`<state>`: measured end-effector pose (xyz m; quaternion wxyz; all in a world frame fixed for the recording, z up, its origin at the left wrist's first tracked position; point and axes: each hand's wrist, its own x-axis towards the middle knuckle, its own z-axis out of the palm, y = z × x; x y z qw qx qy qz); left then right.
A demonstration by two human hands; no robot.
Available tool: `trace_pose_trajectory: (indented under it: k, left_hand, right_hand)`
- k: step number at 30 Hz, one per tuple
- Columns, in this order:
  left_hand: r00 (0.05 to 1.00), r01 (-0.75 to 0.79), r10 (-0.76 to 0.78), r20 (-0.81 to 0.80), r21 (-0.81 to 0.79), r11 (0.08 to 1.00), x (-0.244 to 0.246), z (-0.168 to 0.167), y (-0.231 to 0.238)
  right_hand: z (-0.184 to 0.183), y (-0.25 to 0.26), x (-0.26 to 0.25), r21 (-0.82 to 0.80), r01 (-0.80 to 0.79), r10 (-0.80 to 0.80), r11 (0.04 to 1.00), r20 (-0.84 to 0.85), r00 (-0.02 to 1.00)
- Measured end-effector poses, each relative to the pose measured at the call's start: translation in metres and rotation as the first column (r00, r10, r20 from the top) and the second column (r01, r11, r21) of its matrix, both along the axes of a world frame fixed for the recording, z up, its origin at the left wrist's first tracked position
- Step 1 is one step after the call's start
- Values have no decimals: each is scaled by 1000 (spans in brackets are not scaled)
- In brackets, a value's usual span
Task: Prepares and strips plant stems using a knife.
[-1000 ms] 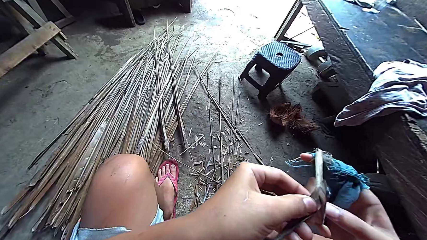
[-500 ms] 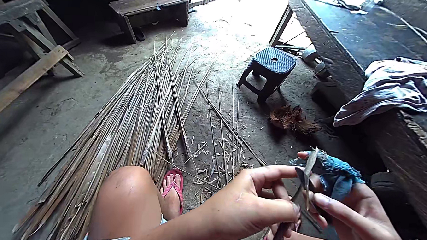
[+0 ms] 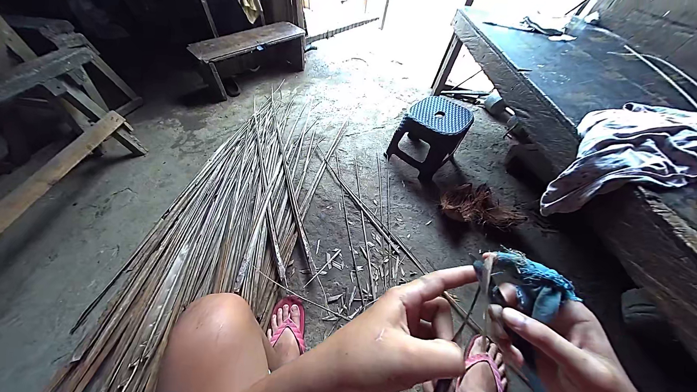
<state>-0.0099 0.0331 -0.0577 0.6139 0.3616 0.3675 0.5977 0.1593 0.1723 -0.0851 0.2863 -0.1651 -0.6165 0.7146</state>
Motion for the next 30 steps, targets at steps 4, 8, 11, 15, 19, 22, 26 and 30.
trace_pose_trajectory:
  k: [4, 8, 11, 15, 19, 22, 26, 30]
  left_hand:
    - [1000, -8, 7, -30, -24, 1000, -2, 2, 0]
    - [998, 61, -61, -24, -18, 998, -7, -2, 2]
    - [991, 132, -131, -30, 20, 991, -7, -4, 2]
    - [992, 121, -121, -40, 11, 993, -6, -4, 1]
    - [998, 44, -44, -33, -5, 999, -6, -5, -1]
    - [996, -4, 5, -86, 17, 1000, -3, -6, -3]
    - [990, 3, 9, -142, 78, 997, -3, -11, -5]
    - [986, 77, -60, -158, 103, 992, -2, -8, -6]
  right_hand:
    - [2, 1, 0, -38, 16, -15, 999, 30, 999]
    - [0, 2, -2, -55, 46, -44, 997, 37, 998]
    - [-3, 11, -5, -71, 116, -113, 991, 48, 992]
    - [1, 17, -5, -74, 183, -178, 980, 75, 981]
    - [4, 9, -2, -123, 163, -153, 979, 85, 985]
    - [4, 3, 0, -140, 113, -109, 984, 38, 993]
    - [0, 4, 4, -156, 73, -74, 985, -3, 997]
    - [4, -5, 0, -90, 140, -139, 986, 23, 990]
